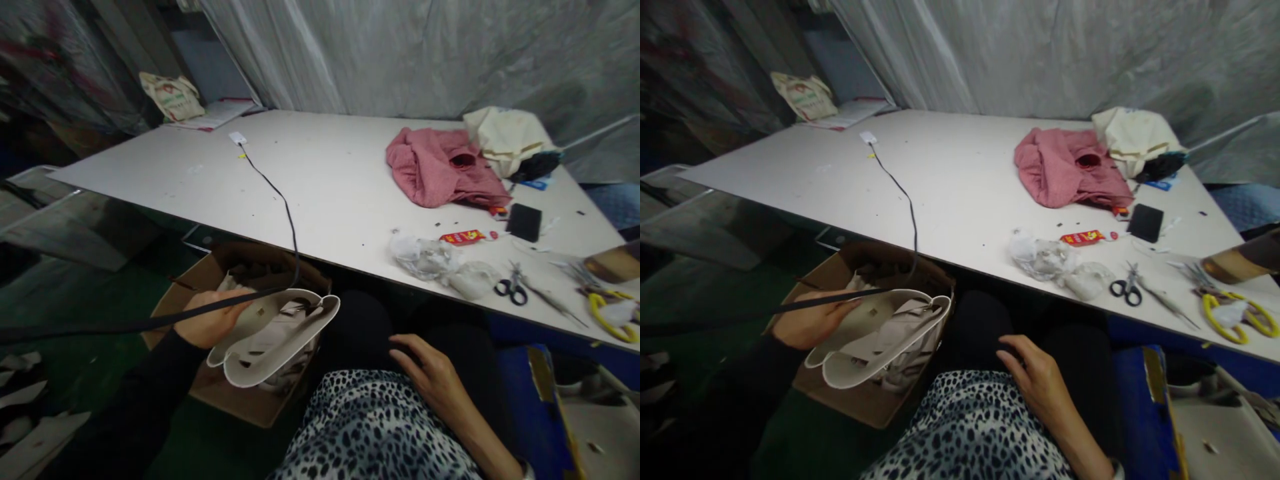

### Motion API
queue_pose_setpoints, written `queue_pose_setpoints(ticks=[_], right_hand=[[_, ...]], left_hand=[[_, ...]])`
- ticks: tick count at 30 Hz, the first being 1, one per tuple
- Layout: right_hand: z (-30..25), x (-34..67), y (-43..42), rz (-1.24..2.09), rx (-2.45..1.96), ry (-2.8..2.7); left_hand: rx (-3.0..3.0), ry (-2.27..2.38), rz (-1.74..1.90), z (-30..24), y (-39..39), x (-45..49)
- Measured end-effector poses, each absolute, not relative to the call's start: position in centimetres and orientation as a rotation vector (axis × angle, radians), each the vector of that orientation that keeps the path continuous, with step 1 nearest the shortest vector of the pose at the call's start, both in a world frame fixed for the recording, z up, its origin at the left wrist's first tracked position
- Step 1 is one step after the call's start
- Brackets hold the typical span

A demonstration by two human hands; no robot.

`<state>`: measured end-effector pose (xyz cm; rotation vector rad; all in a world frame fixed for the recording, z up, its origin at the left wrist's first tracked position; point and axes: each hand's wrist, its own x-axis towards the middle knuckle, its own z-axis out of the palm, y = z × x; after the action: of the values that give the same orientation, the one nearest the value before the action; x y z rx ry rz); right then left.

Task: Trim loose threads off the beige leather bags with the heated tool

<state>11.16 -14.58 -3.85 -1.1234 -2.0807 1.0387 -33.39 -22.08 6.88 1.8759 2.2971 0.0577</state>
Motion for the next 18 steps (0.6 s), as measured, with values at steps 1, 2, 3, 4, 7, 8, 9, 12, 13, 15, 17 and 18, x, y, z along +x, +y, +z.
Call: queue_pose_setpoints(ticks=[1, 2, 3, 4, 7, 8, 9, 12, 13, 15, 17, 18], right_hand=[[-3.2, 10.7, -14.3, 1.039, -1.097, -2.049], [-2.5, 10.2, -14.0, 1.043, -1.069, -2.011], [-1.8, 9.8, -13.7, 1.019, -1.03, -1.954], [-0.9, 9.5, -13.4, 1.005, -0.978, -1.914], [1.9, 9.7, -13.0, 0.962, -0.843, -1.927], [2.9, 10.0, -13.1, 0.956, -0.829, -1.98], [3.8, 10.4, -13.2, 0.95, -0.832, -2.028], [6.0, 11.7, -14.0, 0.851, -0.92, -2.152], [6.4, 12.0, -14.3, 0.801, -0.963, -2.193], [6.8, 12.6, -14.9, 0.715, -1.032, -2.278], [6.8, 12.8, -15.3, 0.647, -1.072, -2.327], [6.7, 12.9, -15.5, 0.608, -1.093, -2.326]], left_hand=[[1.885, 2.274, 0.057, 8.5, -22.0, -31.6], [1.894, 2.241, 0.097, 10.1, -22.0, -29.8], [1.925, 2.171, 0.143, 11.4, -22.0, -28.1], [1.96, 2.125, 0.178, 12.5, -22.0, -26.5], [2.03, 2.079, 0.255, 14.7, -21.7, -22.6], [2.042, 2.077, 0.277, 15.1, -21.5, -21.6], [2.047, 2.07, 0.297, 15.3, -21.1, -20.7], [2.033, 1.999, 0.364, 15.4, -19.9, -18.6], [2.02, 1.971, 0.389, 15.4, -19.4, -18.0], [1.998, 1.931, 0.424, 15.4, -18.6, -16.9], [1.983, 1.925, 0.425, 15.4, -17.8, -15.9], [1.981, 1.923, 0.416, 15.4, -17.5, -15.5]])
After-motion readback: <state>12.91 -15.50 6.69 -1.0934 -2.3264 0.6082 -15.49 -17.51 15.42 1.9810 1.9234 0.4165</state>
